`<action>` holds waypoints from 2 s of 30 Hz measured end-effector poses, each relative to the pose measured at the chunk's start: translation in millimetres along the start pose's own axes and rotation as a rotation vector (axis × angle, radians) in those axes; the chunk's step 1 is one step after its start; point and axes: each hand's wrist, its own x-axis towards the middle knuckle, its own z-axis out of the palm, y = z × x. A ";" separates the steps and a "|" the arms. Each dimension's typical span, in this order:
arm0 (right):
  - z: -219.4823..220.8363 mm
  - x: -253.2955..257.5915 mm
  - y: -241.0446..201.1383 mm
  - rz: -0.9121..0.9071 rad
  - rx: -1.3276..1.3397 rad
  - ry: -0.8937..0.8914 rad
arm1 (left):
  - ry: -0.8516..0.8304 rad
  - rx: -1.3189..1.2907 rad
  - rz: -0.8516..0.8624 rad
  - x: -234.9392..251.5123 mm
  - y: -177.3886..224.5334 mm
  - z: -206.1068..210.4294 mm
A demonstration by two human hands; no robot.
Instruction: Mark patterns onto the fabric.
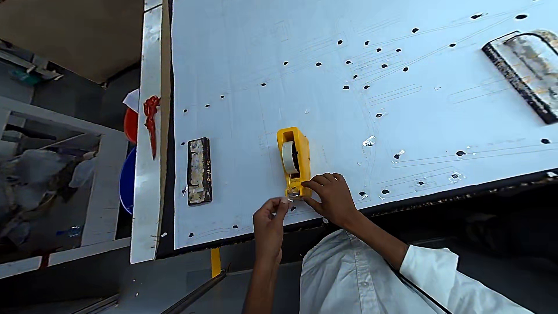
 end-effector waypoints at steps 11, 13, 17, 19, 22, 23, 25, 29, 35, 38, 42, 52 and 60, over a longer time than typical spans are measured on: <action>-35.7 -16.3 27.3 0.118 0.116 -0.063 | -0.162 -0.434 -0.611 -11.1 -54.4 58.2; -65.3 -32.5 58.9 0.180 0.090 0.039 | -0.214 -0.321 -0.426 -21.7 -48.2 87.3; -138.5 -94.3 135.7 0.458 -0.010 0.290 | -0.461 -0.091 -0.056 -22.1 -13.6 157.7; -165.2 -130.5 182.5 0.603 -0.120 0.424 | -0.590 0.025 0.120 -14.0 10.5 205.6; -201.7 -180.6 234.8 0.779 -0.276 0.464 | -0.791 0.184 0.329 -6.5 47.2 292.7; -206.3 -194.0 247.4 0.809 -0.322 0.446 | -0.857 0.240 0.397 -5.2 59.2 323.6; -209.1 -210.6 260.7 0.822 -0.360 0.430 | -0.931 0.313 0.545 -3.4 76.4 390.4; -215.3 -204.4 256.0 0.829 -0.327 0.452 | -1.024 0.410 0.647 -6.4 100.0 505.6; -213.3 -203.0 255.3 0.858 -0.297 0.452 | -0.934 0.836 0.556 -15.1 122.6 575.0; -215.1 -203.0 251.7 0.870 -0.286 0.435 | -0.852 1.028 0.538 -20.5 129.7 554.8; -219.1 -199.6 247.8 0.879 -0.276 0.417 | -0.823 0.825 0.580 -8.1 107.1 462.3; -139.8 -85.3 144.7 0.368 0.062 0.347 | 0.159 0.430 0.474 12.9 30.7 102.8; -24.9 -3.8 12.9 0.042 0.207 -0.084 | 0.014 0.224 -0.064 32.6 -3.3 16.4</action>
